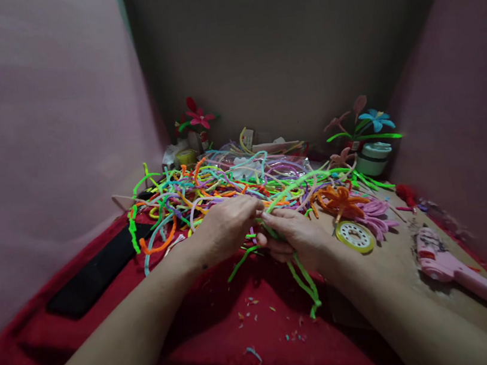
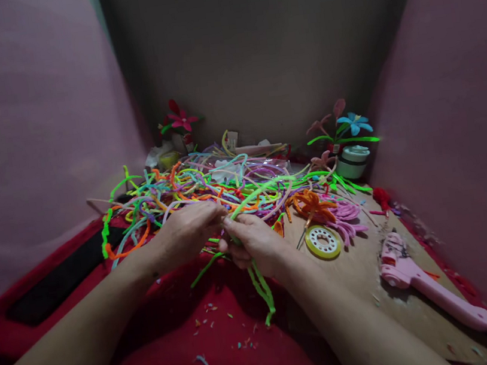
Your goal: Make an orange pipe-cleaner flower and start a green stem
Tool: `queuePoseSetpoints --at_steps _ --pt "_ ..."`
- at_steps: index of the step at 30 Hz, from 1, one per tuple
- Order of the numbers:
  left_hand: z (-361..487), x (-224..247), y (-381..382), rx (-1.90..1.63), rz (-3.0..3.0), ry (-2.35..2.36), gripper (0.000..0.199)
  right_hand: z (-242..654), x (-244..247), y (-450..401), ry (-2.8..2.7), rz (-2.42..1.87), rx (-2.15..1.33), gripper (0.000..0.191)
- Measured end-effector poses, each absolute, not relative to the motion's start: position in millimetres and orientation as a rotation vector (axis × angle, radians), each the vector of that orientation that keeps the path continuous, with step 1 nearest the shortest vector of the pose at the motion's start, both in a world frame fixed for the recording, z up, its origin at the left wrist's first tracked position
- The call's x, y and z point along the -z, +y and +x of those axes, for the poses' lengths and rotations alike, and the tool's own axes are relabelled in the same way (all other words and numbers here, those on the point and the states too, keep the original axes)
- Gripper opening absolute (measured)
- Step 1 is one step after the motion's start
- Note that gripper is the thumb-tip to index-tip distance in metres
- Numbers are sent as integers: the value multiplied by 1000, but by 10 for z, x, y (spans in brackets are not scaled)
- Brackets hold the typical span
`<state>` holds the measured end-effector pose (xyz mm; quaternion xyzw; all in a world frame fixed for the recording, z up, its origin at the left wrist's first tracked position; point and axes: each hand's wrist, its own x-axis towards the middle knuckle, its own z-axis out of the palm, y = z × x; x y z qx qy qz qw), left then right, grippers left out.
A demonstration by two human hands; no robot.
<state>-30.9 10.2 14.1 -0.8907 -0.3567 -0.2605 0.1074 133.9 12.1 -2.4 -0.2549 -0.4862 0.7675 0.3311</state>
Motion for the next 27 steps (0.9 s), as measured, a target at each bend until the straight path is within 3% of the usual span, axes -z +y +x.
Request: queuePoseSetpoints --at_steps 6,9,13,16,20,27 --pt "-354 -250 57 808 -2330 -1085 15 1341 38 205 -1134 -818 -1793 29" --pt "-287 -305 -33 1194 -2158 -1280 15 1349 19 247 -984 -747 -1623 35" --pt "-199 -269 4 1605 -2608 -1843 21 1342 -11 224 -977 -663 -1598 34" --pt "-226 -237 113 2245 -2566 -2176 28 1307 -3 164 -1034 -692 -1652 33" --pt "-317 -264 182 3003 -2189 -1941 18 1276 5 118 -1043 -770 -1765 30" --pt "-358 -318 203 3350 -1767 -1639 9 1300 -28 112 -943 -723 -1798 28"
